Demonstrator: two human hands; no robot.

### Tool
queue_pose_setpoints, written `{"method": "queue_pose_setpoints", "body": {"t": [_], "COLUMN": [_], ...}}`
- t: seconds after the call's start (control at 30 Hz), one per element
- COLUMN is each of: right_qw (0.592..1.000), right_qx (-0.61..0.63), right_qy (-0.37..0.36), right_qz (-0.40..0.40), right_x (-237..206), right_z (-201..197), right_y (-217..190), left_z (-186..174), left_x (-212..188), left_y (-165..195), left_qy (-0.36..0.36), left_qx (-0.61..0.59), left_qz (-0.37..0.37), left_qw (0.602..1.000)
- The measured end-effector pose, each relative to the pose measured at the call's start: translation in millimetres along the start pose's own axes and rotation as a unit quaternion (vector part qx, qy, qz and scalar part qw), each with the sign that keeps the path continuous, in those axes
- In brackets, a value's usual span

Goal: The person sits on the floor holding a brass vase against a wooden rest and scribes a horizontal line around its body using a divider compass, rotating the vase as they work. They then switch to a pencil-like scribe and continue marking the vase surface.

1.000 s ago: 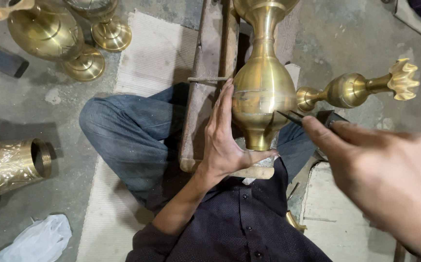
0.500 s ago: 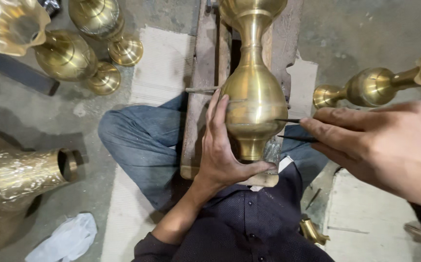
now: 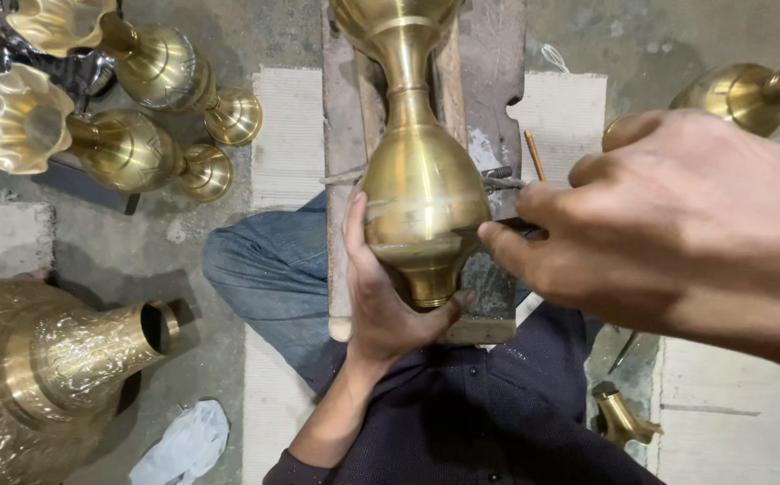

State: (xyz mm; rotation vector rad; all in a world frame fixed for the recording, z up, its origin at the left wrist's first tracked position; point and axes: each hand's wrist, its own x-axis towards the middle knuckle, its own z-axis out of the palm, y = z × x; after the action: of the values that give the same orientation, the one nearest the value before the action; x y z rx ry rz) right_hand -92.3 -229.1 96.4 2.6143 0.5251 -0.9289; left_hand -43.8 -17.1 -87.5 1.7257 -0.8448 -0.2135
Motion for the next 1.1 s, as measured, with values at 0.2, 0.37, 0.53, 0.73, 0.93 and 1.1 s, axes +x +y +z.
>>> {"method": "queue_pose_setpoints", "body": {"t": [0.2,0.37,0.53,0.73,0.93,1.1], "right_qw": [0.991,0.983,0.956,0.93,0.939,0.939], "right_qx": [-0.056,-0.092,-0.113,-0.145,-0.031,-0.066], "right_qy": [0.118,0.131,0.255,0.327,0.326,0.326], "right_qz": [-0.006,-0.086,-0.088,-0.087,-0.111,-0.086], "right_x": [1,1,0,-2,-4,-6], "right_z": [15,30,40,39,28,18], "right_y": [-1,6,8,7,5,-1], "left_z": [2,1,2,4,8,10], "left_x": [-1,0,1,0,-3,-6], "left_y": [2,6,14,18,17,10], "left_qy": [-0.002,0.007,0.009,0.012,0.028,0.039], "left_qx": [0.002,0.088,0.138,0.123,0.121,0.11], "left_qz": [-0.013,0.01,0.011,-0.02,-0.022,-0.001], "left_qw": [1.0,0.996,0.99,0.992,0.992,0.993]}}
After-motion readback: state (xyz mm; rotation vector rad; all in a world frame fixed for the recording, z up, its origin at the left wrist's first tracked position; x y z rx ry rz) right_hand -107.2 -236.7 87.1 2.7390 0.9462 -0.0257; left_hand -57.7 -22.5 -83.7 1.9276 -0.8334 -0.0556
